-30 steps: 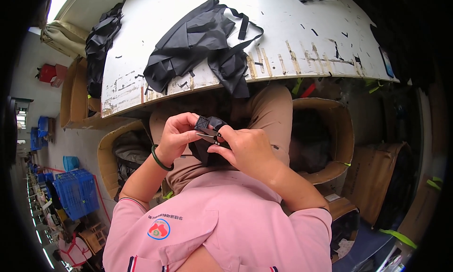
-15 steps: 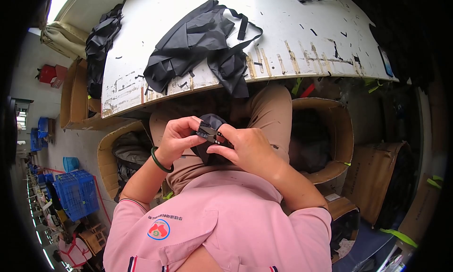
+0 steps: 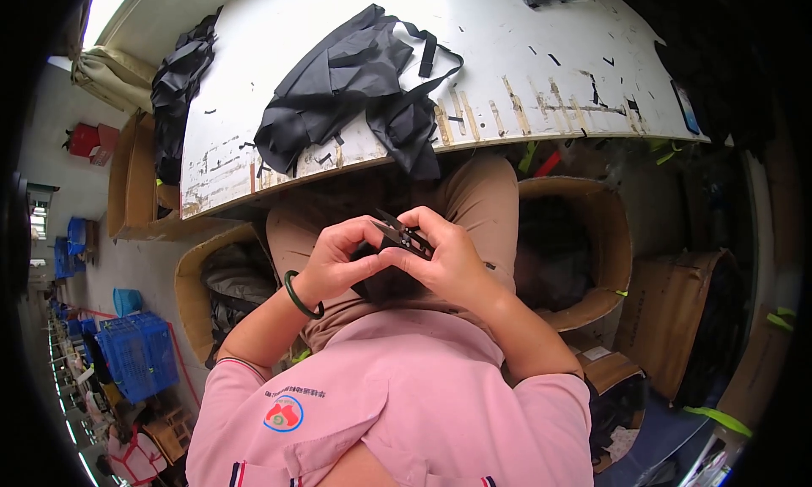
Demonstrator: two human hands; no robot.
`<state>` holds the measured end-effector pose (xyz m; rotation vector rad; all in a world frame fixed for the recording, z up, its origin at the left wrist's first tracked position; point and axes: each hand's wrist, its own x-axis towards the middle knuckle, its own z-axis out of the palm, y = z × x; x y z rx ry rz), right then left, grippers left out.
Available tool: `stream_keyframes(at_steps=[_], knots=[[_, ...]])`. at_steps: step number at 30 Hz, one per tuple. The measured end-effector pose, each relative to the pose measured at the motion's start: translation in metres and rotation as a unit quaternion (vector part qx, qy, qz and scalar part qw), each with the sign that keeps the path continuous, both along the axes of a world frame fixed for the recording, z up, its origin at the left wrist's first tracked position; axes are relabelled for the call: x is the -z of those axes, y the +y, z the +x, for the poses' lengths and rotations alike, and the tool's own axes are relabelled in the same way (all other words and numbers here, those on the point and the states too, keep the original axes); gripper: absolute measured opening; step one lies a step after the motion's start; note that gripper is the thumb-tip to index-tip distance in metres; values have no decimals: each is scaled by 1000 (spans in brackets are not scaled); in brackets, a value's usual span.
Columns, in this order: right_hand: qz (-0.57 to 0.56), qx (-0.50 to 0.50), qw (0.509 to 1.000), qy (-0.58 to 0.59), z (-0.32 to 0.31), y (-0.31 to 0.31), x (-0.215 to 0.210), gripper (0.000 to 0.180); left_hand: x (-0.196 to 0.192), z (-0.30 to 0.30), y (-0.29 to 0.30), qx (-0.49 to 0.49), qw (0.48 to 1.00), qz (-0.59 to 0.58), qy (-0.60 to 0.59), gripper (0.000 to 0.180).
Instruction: The person is using snips to trim loose threads and excess material from black fabric components at a factory workbench.
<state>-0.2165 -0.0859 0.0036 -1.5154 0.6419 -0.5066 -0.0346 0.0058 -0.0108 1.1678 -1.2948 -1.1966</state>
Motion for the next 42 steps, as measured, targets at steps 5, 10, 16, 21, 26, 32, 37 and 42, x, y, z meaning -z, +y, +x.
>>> stream_keyframes(at_steps=[5, 10, 16, 21, 26, 32, 37, 42], knots=[[72, 54, 996, 12, -64, -32, -6, 19, -21, 19, -23, -51, 972, -111, -203, 27], [164, 336, 927, 14, -209, -67, 37, 16, -8, 99, -63, -290, 885, -114, -345, 23], [-143, 363, 771, 504, -413, -18, 218, 37, 9, 35, -117, -162, 855, -182, -457, 29], [-151, 385, 770, 485, -337, -15, 199, 30, 45, 55, -141, -190, 792, -184, -550, 15], [-100, 372, 870, 308, -252, -64, 121, 21, -34, 65, -131, -230, 955, -183, 28, 8], [-184, 280, 941, 36, -111, -96, 45, 15, -127, 93, -68, -253, 877, -265, 310, 19], [-190, 158, 962, -117, -15, -65, -25, 13, -131, 103, -18, -207, 865, -184, 419, 32], [-349, 46, 910, -219, 40, -29, -61, 27, -101, 88, -6, -216, 858, -52, 462, 37]])
